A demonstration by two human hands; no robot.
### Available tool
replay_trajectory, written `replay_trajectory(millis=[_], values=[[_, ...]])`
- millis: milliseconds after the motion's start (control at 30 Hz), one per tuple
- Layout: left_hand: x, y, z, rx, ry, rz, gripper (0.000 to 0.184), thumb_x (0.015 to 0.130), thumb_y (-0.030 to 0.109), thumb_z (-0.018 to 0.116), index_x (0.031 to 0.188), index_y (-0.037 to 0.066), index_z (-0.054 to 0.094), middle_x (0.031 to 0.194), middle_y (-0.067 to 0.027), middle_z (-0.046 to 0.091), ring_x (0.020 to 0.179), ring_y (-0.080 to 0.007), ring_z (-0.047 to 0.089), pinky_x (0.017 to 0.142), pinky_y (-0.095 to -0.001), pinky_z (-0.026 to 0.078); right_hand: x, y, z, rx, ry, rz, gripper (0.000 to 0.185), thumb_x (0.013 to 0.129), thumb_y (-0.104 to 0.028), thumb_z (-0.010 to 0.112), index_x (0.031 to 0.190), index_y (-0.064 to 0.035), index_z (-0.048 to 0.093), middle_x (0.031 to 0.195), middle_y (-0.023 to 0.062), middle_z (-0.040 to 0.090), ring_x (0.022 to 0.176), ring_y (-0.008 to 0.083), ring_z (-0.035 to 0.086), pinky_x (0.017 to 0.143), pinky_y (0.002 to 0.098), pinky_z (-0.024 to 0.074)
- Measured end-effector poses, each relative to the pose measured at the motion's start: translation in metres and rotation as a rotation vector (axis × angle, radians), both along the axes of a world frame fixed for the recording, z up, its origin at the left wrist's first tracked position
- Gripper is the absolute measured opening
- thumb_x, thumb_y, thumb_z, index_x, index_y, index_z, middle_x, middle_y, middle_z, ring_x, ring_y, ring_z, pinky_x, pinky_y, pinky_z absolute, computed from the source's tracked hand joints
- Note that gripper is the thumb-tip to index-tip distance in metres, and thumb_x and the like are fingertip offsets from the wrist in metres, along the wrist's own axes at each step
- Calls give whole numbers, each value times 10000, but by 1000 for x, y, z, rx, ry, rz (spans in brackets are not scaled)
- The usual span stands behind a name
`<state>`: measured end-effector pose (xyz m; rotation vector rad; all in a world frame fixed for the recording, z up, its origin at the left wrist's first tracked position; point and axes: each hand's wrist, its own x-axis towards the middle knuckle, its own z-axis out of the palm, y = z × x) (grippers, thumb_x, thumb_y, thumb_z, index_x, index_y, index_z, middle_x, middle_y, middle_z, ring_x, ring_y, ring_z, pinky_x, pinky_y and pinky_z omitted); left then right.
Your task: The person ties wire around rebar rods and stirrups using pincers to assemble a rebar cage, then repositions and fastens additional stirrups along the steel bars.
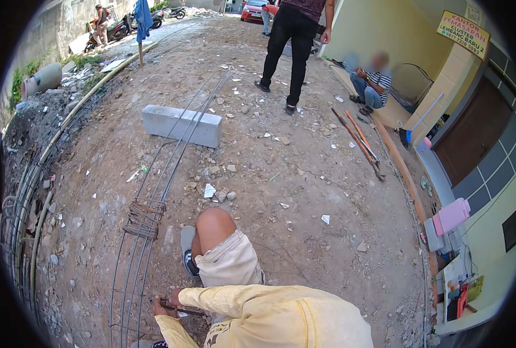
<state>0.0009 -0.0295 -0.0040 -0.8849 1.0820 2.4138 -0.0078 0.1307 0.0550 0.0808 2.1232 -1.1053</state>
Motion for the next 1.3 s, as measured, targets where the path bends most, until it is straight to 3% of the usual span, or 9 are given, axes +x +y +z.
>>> replay_trajectory(millis=[200,267,367,467,867,933,1133,1233,1300], values=[[4,10,4,-323,-223,88,244,863,352,629,972,138,584,856,-34,619,710,-231,592,561,-418,506,1,-2,6,391,250,608,356,790,-306,609,974,-25,728,907,235,690,892,380,685,796,459,554],[5,11,14,-397,-144,94,219,889,337,602,995,147,585,811,-4,588,717,-183,570,596,-390,512,11,-3,0,317,153,181,372,824,-329,597,981,-12,714,919,255,676,916,385,675,804,464,538],[-1,-1,-31,-241,47,123,176,928,309,562,988,145,588,778,9,584,702,-152,570,587,-355,510,19,5,23,155,24,-316,402,880,-368,569,984,1,691,935,273,660,924,393,664,794,463,516],[6,20,50,-129,-99,160,187,959,309,537,964,128,584,738,30,585,644,-123,563,569,-316,514,24,6,38,60,176,-467,456,923,-418,529,965,22,643,888,263,646,856,394,650,744,463,485],[-6,23,65,1136,261,283,206,1003,250,440,922,106,563,623,23,556,620,-103,574,641,-305,545,2,22,154,-370,528,-390,343,942,-387,565,976,-46,571,761,156,561,698,308,565,658,397,441],[-11,44,86,600,140,326,192,997,231,429,968,89,555,673,49,542,610,-87,553,636,-281,531,-15,22,164,-411,772,-328,289,938,-335,585,967,-47,575,746,133,538,704,299,558,669,384,445],[-17,59,62,-279,-97,225,264,992,280,355,1116,134,537,741,-1,516,545,-126,495,494,-311,480,-75,31,266,-603,1301,-212,289,963,-345,567,951,-58,541,969,110,499,901,257,513,786,359,440],[-18,37,0,-456,-54,199,274,995,312,334,1107,158,531,719,3,483,494,-122,422,412,-317,413,-107,35,329,-796,1388,-165,283,983,-345,544,988,-62,541,1033,101,487,907,206,493,801,332,431],[-20,35,19,-413,-119,202,242,995,313,367,994,112,502,675,7,459,475,-137,427,394,-302,394,-135,34,355,-874,1478,-186,283,993,-346,525,1016,-65,548,1003,77,497,890,178,495,785,315,433]])
